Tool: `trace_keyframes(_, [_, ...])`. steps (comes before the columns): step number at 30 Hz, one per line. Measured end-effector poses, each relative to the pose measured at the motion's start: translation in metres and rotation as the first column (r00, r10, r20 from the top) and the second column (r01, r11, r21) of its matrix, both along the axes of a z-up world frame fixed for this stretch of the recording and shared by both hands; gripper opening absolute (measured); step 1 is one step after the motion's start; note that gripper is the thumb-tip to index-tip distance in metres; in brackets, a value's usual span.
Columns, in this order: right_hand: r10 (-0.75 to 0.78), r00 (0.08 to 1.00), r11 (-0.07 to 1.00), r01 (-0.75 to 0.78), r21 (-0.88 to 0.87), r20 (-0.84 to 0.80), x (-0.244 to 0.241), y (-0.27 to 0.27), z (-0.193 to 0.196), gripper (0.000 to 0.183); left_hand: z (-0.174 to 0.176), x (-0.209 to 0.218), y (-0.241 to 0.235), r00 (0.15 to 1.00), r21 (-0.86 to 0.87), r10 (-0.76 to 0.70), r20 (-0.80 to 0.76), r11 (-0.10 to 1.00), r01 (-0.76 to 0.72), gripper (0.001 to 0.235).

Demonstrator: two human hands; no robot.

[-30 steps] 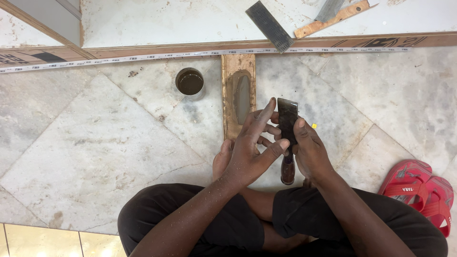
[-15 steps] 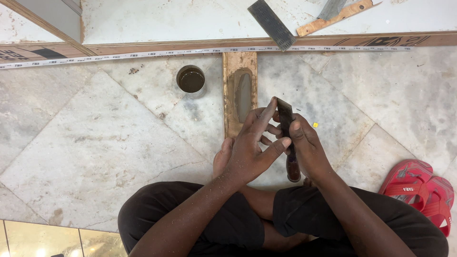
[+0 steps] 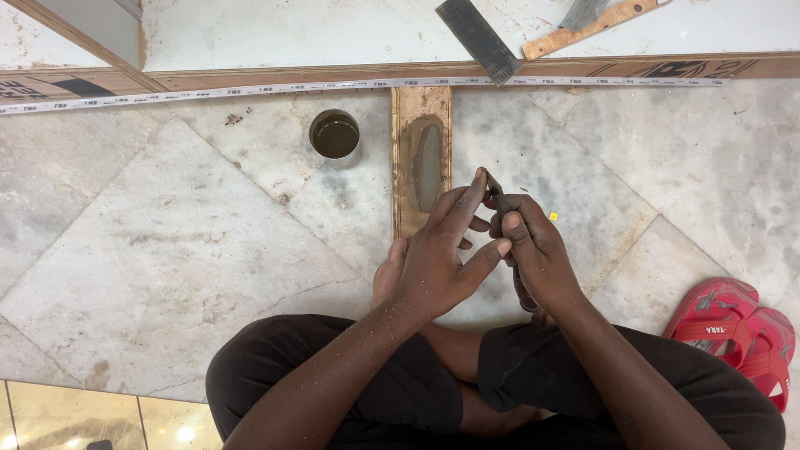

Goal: The person sits on the floor and sharpens a chisel on a wooden sharpening stone. They repeatedly rub the chisel blade against the stone and occasionally dip their fingers into a nearby metal cup to apply water to the stone surface.

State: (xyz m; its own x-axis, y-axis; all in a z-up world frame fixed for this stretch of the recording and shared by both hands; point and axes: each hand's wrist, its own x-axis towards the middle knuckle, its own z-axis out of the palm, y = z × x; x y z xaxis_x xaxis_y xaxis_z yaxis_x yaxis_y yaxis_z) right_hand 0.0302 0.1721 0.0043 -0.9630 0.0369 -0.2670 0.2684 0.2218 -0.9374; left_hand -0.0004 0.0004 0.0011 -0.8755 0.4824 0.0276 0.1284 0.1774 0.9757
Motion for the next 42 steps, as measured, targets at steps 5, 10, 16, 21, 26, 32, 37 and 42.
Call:
trace_keyframes(5, [-0.009, 1.000, 0.999, 0.008, 0.040, 0.020, 0.000, 0.000, 0.000, 0.056, -0.001, 0.001, 0.000, 1.000, -0.001, -0.012, -0.027, 1.000, 0.012, 0.087])
trace_keyframes(10, [-0.007, 1.000, 1.000, 0.007, 0.026, 0.003, 0.000, 0.000, 0.000, 0.056, -0.002, 0.002, 0.000, 0.999, 0.000, -0.020, -0.039, 1.000, 0.020, 0.086])
trace_keyframes(16, [-0.013, 1.000, 0.999, 0.013, 0.051, 0.001, 0.000, 0.002, -0.001, 0.054, -0.002, 0.003, -0.001, 0.998, 0.014, -0.025, -0.053, 1.000, 0.026, 0.085])
trace_keyframes(21, [0.004, 0.999, 0.998, -0.001, 0.061, -0.043, 0.000, 0.004, -0.006, 0.053, -0.003, 0.003, 0.000, 0.997, 0.013, -0.024, -0.078, 1.000, 0.025, 0.084])
trace_keyframes(26, [-0.021, 0.999, 0.998, 0.023, 0.065, -0.038, 0.000, 0.003, -0.008, 0.053, -0.003, 0.006, 0.001, 0.995, 0.023, -0.017, -0.097, 1.000, 0.019, 0.083])
trace_keyframes(32, [-0.047, 0.999, 0.998, 0.046, 0.032, 0.019, -0.001, 0.003, -0.006, 0.053, -0.005, 0.007, 0.003, 0.986, -0.018, -0.007, -0.166, 1.000, 0.004, 0.079])
trace_keyframes(37, [0.003, 1.000, 0.997, -0.004, -0.073, -0.018, -0.002, 0.012, -0.017, 0.061, 0.005, 0.003, -0.002, 0.964, -0.052, -0.047, -0.263, 0.998, 0.034, 0.076])
trace_keyframes(42, [0.003, 0.990, 0.933, 0.048, -0.356, 0.143, -0.003, 0.020, -0.018, 0.078, 0.015, -0.016, -0.015, 0.999, 0.093, 0.042, -0.017, 0.995, -0.040, 0.074])
